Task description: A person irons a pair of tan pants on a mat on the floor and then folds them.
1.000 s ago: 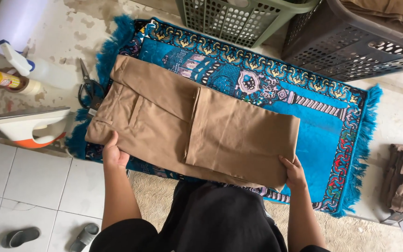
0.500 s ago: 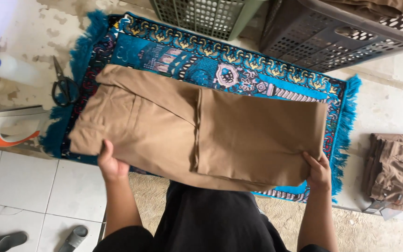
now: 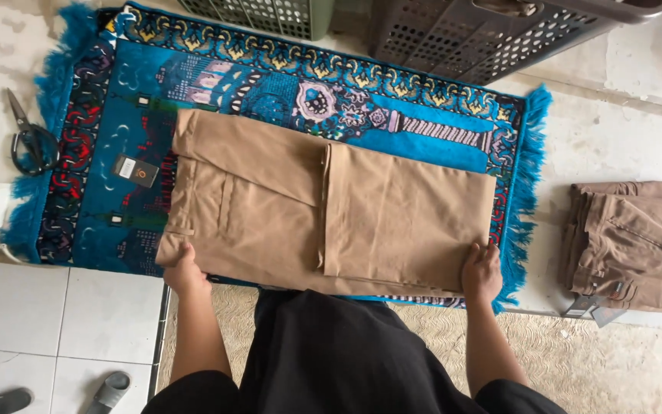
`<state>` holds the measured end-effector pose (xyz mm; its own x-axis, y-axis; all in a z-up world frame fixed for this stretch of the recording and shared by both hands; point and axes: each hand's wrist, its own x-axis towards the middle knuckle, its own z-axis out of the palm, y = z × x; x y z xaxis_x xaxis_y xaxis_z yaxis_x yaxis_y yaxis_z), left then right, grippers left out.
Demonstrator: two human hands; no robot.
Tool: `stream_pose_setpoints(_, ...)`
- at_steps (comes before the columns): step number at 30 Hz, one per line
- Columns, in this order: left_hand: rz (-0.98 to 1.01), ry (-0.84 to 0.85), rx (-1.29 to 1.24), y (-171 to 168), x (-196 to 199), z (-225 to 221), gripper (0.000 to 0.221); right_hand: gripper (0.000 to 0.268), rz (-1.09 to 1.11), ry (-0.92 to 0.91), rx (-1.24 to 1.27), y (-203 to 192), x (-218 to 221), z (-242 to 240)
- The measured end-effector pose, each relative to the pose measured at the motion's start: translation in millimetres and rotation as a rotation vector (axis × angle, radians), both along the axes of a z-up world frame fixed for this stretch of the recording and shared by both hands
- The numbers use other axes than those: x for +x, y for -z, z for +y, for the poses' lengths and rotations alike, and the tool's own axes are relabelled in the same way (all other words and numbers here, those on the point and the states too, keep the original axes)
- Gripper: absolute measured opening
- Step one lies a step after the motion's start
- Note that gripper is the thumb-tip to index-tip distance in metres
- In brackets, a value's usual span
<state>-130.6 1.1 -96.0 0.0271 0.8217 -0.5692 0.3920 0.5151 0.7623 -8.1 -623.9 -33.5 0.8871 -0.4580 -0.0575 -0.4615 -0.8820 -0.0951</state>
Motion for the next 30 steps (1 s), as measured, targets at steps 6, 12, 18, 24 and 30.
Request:
stream_pose_setpoints(6,0.356,0.639,1.068,-166.5,83.4,-126.1,0.08,0.056,-0.099,-0.084,-0.13,-19.6,-5.0,20.5)
stream_pose_setpoints(12,-0.138,1.858,1.262,-87.3,73.0,-241.0,0.057,0.064,-0.115,-0.431,-0.101,-11.4,-32.0,28.9)
stream_pose_setpoints(18,0.055,1.7,1.303,-86.5,64.9,-222.5,0.07,0.066,0.052,-0.434,0.008,-18.7,-26.3,21.1)
stream_pose_setpoints(24,0.049,1.756,1.236,-97.6,81.2,-224.6,0.07,0.068,-0.027,-0.37,0.038,-24.8,-21.2,11.7)
stream_pose_setpoints(30,-0.128,1.493,1.4,-117.5,169.4,-248.9,0.06,0.071,-0.251,-0.323,0.005,-18.7,47.3,30.1)
